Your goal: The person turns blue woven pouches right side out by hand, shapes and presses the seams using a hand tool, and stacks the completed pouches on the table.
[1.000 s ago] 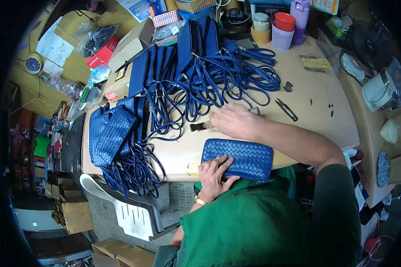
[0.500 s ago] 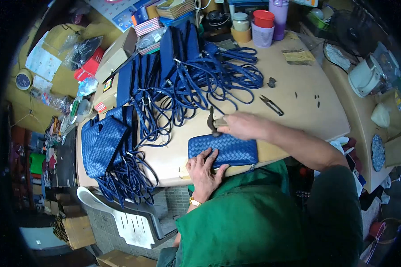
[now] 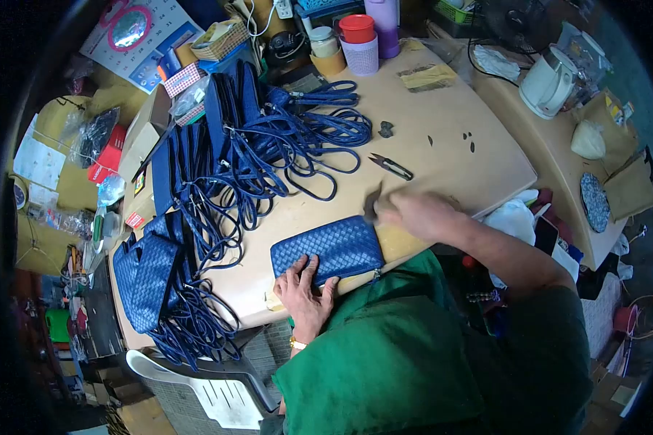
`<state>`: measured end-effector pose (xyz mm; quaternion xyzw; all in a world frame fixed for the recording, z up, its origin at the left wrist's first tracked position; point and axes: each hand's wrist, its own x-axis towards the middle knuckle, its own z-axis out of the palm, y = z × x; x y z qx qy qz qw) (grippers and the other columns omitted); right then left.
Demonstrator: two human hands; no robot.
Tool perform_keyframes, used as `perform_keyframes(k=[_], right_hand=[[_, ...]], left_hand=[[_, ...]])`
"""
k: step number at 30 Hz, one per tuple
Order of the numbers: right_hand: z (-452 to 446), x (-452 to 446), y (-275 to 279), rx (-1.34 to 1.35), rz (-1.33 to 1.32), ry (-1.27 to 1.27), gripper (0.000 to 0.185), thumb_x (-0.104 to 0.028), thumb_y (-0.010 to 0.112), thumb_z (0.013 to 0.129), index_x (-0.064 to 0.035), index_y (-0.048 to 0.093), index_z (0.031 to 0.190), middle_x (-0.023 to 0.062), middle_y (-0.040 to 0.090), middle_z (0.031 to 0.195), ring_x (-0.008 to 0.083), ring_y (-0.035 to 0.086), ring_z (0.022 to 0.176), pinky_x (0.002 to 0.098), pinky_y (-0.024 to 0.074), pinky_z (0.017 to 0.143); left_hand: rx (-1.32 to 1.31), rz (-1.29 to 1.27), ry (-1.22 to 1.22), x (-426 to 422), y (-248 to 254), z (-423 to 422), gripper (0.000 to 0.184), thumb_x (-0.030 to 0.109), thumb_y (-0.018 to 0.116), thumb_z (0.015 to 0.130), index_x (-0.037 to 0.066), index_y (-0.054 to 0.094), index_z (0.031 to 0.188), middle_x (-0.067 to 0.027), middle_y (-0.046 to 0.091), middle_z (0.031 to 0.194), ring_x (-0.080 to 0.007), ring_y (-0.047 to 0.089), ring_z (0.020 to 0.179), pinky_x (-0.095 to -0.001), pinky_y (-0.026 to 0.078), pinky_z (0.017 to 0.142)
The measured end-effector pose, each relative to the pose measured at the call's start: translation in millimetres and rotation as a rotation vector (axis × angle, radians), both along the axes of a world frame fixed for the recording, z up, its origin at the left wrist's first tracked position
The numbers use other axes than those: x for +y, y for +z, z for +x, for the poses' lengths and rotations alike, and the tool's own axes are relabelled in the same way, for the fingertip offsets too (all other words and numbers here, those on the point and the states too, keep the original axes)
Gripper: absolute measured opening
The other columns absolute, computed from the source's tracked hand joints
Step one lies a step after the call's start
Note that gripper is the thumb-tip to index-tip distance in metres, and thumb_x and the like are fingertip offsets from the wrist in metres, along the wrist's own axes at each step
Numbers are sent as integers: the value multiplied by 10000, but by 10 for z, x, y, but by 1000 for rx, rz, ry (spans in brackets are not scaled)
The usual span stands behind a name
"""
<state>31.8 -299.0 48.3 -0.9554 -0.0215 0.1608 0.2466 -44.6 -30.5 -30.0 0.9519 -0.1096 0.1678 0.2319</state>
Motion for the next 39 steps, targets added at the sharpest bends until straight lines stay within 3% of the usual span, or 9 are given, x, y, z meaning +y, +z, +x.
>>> perform_keyframes(k=[11, 15, 18, 21, 23, 26, 29, 31, 39], right_hand=[[84, -107, -291, -31, -21, 46, 484, -427, 462, 970, 34, 543, 1092, 276, 628, 980, 425, 598, 974, 498, 458, 850], [95, -165, -254, -12, 309, -57, 447, -392, 473, 970, 36, 538, 1079, 286, 615, 989, 436, 591, 976, 487, 452, 832], [75, -204, -408, 42, 338, -188, 428, -383, 506, 957, 23, 533, 1089, 293, 610, 983, 447, 583, 974, 481, 452, 824], [50, -162, -410, -138, 189, 18, 446, -322, 538, 956, 3, 482, 1257, 219, 633, 912, 334, 627, 875, 434, 468, 788], [20, -115, -282, -60, 153, 18, 439, -311, 539, 954, -2, 478, 1260, 240, 632, 956, 369, 620, 920, 434, 465, 803], [75, -193, -408, -122, 290, 76, 423, -354, 521, 953, -14, 489, 1202, 279, 619, 1010, 446, 586, 988, 491, 452, 831], [70, 55, -116, -68, 242, 56, 395, -328, 511, 958, -27, 493, 1213, 276, 621, 1025, 446, 585, 994, 498, 450, 845], [79, 172, -216, -80, 161, 123, 385, -318, 508, 959, -22, 499, 1204, 275, 624, 1019, 447, 588, 985, 501, 450, 842], [318, 548, -21, -196, 259, 394, 338, -294, 529, 949, 20, 538, 1074, 277, 629, 925, 442, 609, 904, 512, 461, 786]], left_hand=[[17, 109, -174, 156, 188, 112, 285, 191, 682, 822, 104, 695, 1093, -58, 631, 1116, -240, 524, 910, -375, 381, 837], [-160, -310, -113, 245, 11, 206, 165, 176, 640, 884, 59, 712, 976, -55, 665, 821, -198, 544, 701, -304, 410, 633], [54, -1598, 243, 73, 107, 99, 364, 280, 493, 1009, 7, 664, 840, 7, 617, 825, -61, 520, 686, -223, 408, 581], [683, -1531, 420, 77, -54, -90, 351, 283, 509, 1001, 3, 670, 863, -4, 638, 868, -88, 548, 720, -240, 454, 650], [835, -1327, -158, -96, 166, -185, 291, 248, 569, 965, -13, 634, 1078, -50, 675, 866, -130, 618, 808, -266, 499, 757], [911, -911, -340, 80, 285, -320, 292, 226, 644, 915, -20, 654, 1071, -68, 688, 936, -156, 627, 905, -322, 494, 833], [83, -275, -141, 362, 385, 63, 322, 165, 675, 847, 61, 658, 1152, -171, 635, 1153, -319, 572, 1109, -419, 441, 942], [-88, 101, 85, 362, 345, 267, 428, 225, 688, 819, 106, 621, 1224, -199, 537, 1293, -405, 468, 1204, -486, 368, 1003], [96, -3, -101, 221, 18, -63, 530, 355, 749, 751, 153, 633, 1227, -107, 545, 1315, -310, 445, 1273, -495, 257, 1084]])
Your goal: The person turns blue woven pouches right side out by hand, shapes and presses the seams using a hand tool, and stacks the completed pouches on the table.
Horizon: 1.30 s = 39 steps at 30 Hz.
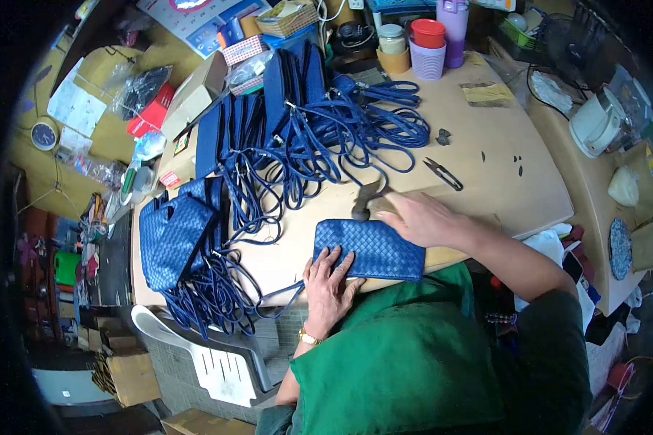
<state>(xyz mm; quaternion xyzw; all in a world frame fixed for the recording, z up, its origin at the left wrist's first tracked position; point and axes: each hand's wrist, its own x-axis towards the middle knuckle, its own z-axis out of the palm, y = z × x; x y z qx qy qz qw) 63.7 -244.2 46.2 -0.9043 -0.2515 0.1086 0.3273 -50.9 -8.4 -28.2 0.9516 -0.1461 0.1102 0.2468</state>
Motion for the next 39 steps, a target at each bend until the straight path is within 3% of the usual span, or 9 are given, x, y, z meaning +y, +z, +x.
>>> perform_keyframes(k=[4, 10, 12, 14, 18, 24, 29, 35, 39], right_hand=[[204, 555, 279, -50, -262, 289, 379, -345, 589, 914, -27, 533, 1112, 251, 633, 872, 419, 623, 821, 506, 477, 730], [387, 1002, -79, -232, -16, 467, 367, -369, 495, 947, -31, 549, 1078, 193, 649, 848, 371, 646, 864, 482, 503, 802], [547, 911, -311, -193, -86, 449, 349, -358, 481, 949, -37, 587, 1034, 170, 666, 890, 331, 665, 882, 463, 523, 809], [618, 953, 202, -337, -511, 437, 361, -369, 501, 943, -27, 600, 1003, 169, 679, 896, 328, 673, 865, 447, 534, 784], [571, 1131, 319, -138, -22, 250, 418, -389, 563, 910, 23, 603, 967, 241, 664, 835, 360, 673, 852, 459, 533, 743], [675, 997, 349, -196, -472, 411, 457, -401, 529, 928, 38, 591, 1038, 254, 662, 887, 369, 667, 871, 470, 527, 755], [473, 883, -292, -97, -152, 285, 451, -415, 527, 924, 4, 579, 1083, 229, 663, 922, 377, 658, 888, 460, 509, 816], [499, 898, 39, -84, -208, 216, 414, -386, 517, 936, -32, 552, 1147, 249, 646, 980, 412, 634, 909, 508, 494, 807], [460, 672, 28, 65, -225, 182, 409, -376, 529, 936, -26, 549, 1148, 270, 626, 1040, 410, 617, 963, 498, 474, 839]], left_hand=[[-92, -24, 19, -1, -80, 10, 523, 338, 768, 728, 158, 650, 1204, -92, 577, 1278, -293, 477, 1247, -487, 277, 1077], [-113, -63, 25, 2, -80, 16, 514, 348, 770, 718, 153, 664, 1181, -87, 597, 1247, -286, 522, 1189, -466, 330, 1036], [-120, -58, 30, 3, -85, 4, 504, 352, 762, 726, 155, 665, 1179, -86, 596, 1248, -289, 524, 1180, -464, 337, 1025], [-115, -64, 45, -11, -105, 7, 494, 348, 759, 731, 156, 665, 1176, -87, 592, 1252, -295, 522, 1176, -465, 335, 1022], [-105, -70, 38, -11, -77, 12, 497, 356, 751, 738, 157, 658, 1185, -87, 587, 1257, -299, 513, 1183, -473, 328, 1024], [-112, -67, 39, -11, -85, 11, 497, 363, 750, 740, 156, 657, 1182, -91, 586, 1256, -300, 504, 1192, -468, 326, 1025], [-51, -122, 11, 23, 65, 51, 468, 358, 761, 728, 142, 682, 1136, -86, 595, 1235, -301, 511, 1172, -462, 331, 1010], [32, -333, -116, 305, -108, 270, 249, 259, 766, 735, 75, 700, 889, -106, 619, 1107, -283, 553, 1021, -401, 419, 883], [-225, -45, 316, 176, 120, 316, 351, 285, 761, 750, 47, 633, 974, -80, 596, 1020, -273, 551, 964, -403, 432, 800]])
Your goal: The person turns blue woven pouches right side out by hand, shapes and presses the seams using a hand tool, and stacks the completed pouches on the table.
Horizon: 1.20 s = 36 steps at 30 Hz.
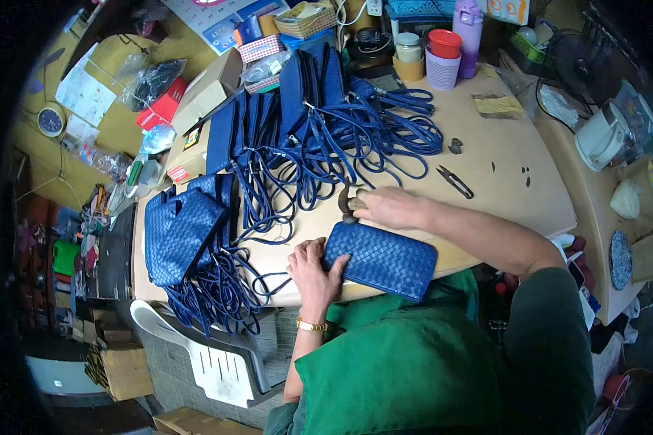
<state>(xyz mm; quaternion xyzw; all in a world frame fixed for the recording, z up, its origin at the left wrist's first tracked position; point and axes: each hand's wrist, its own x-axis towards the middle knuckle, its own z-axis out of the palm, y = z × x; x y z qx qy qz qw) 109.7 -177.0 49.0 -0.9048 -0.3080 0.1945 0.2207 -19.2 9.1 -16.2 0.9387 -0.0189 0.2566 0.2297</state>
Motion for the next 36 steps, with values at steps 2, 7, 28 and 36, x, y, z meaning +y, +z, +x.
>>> perform_keyframes(k=[2, 7, 28, 36], right_hand=[[19, -99, 118, 99, -98, -95, 392, -349, 537, 936, -19, 549, 1147, 272, 620, 1044, 398, 598, 1015, 474, 463, 866], [-107, -312, 62, 128, 178, -213, 426, -354, 534, 944, 32, 537, 1123, 271, 632, 995, 404, 617, 970, 478, 473, 827], [45, 32, -211, -351, -52, 22, 369, -387, 515, 931, -69, 463, 1111, 182, 664, 922, 392, 649, 891, 517, 506, 761], [-10, 77, 8, -283, -168, 35, 476, -403, 512, 939, 6, 493, 1183, 200, 666, 909, 381, 647, 915, 510, 498, 800]], left_hand=[[265, -20, 39, 43, -40, 69, 352, 277, 747, 772, 48, 602, 997, -95, 598, 958, -285, 559, 916, -404, 429, 759], [306, -91, -101, 168, -119, 232, 272, 239, 725, 797, 47, 591, 936, -129, 599, 865, -315, 569, 827, -414, 420, 747], [133, -196, -24, 59, -183, 149, 265, 212, 753, 768, 50, 604, 916, -111, 558, 860, -293, 533, 807, -411, 412, 731], [128, -169, 3, 58, -163, 151, 260, 202, 763, 764, 50, 612, 913, -94, 563, 847, -267, 546, 800, -388, 428, 743]])
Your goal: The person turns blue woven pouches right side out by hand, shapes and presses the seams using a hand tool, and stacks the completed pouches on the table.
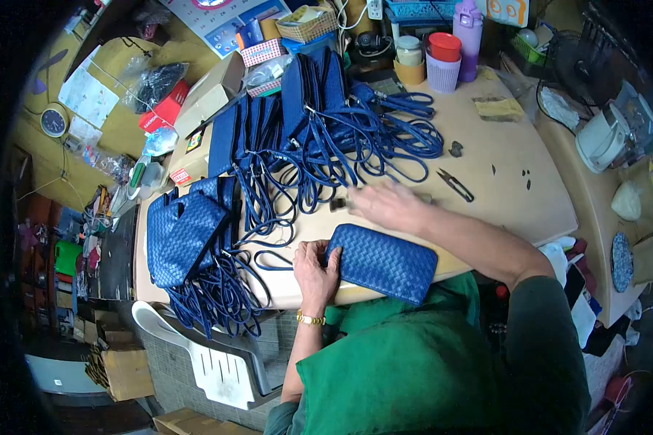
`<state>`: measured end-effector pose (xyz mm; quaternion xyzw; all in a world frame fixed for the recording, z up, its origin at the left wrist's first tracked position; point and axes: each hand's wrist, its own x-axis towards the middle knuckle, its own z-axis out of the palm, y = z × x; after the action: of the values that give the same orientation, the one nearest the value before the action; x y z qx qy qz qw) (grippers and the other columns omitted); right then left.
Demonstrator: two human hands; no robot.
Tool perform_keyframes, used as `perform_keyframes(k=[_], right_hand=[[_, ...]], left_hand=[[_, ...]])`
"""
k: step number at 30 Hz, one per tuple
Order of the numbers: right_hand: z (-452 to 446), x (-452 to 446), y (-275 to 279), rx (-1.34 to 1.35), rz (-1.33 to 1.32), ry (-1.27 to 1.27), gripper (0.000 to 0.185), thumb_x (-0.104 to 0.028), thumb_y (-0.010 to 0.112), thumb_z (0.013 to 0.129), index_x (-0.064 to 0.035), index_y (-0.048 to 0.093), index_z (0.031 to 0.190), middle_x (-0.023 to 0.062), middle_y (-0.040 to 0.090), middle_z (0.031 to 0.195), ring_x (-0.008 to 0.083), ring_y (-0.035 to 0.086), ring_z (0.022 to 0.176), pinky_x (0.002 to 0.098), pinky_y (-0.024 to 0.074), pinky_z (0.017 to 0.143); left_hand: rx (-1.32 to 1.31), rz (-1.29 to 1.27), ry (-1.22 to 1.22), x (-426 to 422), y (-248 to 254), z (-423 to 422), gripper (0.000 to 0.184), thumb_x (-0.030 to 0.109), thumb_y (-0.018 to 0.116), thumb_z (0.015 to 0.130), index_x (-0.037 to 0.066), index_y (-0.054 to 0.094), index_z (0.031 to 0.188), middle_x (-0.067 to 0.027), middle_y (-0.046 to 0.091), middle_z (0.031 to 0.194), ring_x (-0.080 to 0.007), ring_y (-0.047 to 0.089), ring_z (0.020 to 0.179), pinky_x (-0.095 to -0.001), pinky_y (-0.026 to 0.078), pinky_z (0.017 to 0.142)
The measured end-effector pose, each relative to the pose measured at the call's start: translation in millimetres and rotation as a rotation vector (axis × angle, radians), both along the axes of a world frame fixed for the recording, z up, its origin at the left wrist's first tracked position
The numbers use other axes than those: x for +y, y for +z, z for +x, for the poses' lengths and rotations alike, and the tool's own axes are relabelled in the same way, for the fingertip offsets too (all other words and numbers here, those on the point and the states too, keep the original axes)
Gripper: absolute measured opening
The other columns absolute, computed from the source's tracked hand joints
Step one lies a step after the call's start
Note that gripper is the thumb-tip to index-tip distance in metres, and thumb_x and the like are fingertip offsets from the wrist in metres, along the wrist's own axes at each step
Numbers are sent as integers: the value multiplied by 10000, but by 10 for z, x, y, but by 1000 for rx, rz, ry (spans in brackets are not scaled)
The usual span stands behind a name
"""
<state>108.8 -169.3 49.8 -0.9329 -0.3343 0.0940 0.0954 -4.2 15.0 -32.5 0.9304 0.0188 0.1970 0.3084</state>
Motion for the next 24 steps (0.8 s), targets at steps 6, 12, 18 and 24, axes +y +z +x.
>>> perform_keyframes(k=[6, 12, 18, 24], right_hand=[[41, 123, -343, 286, 308, 43, 459, -424, 480, 953, -29, 527, 1184, 230, 649, 996, 408, 622, 955, 488, 472, 855], [-63, -213, 133, 307, 353, -229, 412, -373, 492, 966, -29, 520, 1190, 240, 629, 1050, 400, 606, 997, 487, 461, 838], [-214, -498, 245, 496, 1117, -415, 318, -280, 474, 1004, 4, 452, 1146, -7, 519, 702, 72, 505, 552, 233, 417, 494], [-531, -704, 83, 361, 468, -421, 381, -337, 498, 979, 20, 500, 1115, 218, 633, 949, 358, 623, 903, 452, 476, 796]], left_hand=[[90, 58, -35, 35, 96, 15, 290, 261, 753, 778, 49, 613, 918, -125, 586, 875, -297, 559, 834, -399, 444, 757], [313, -235, -110, 324, 294, -99, 246, 212, 723, 827, 3, 599, 867, -126, 652, 722, -231, 620, 644, -339, 491, 615], [-461, 132, 50, 258, 1539, -350, 192, -2, 758, 698, 76, 583, 700, -48, 520, 619, -218, 510, 574, -336, 388, 564], [-13, 318, -228, -296, 597, -229, 168, 73, 729, 683, 104, 593, 777, -73, 551, 758, -267, 557, 735, -378, 453, 651]])
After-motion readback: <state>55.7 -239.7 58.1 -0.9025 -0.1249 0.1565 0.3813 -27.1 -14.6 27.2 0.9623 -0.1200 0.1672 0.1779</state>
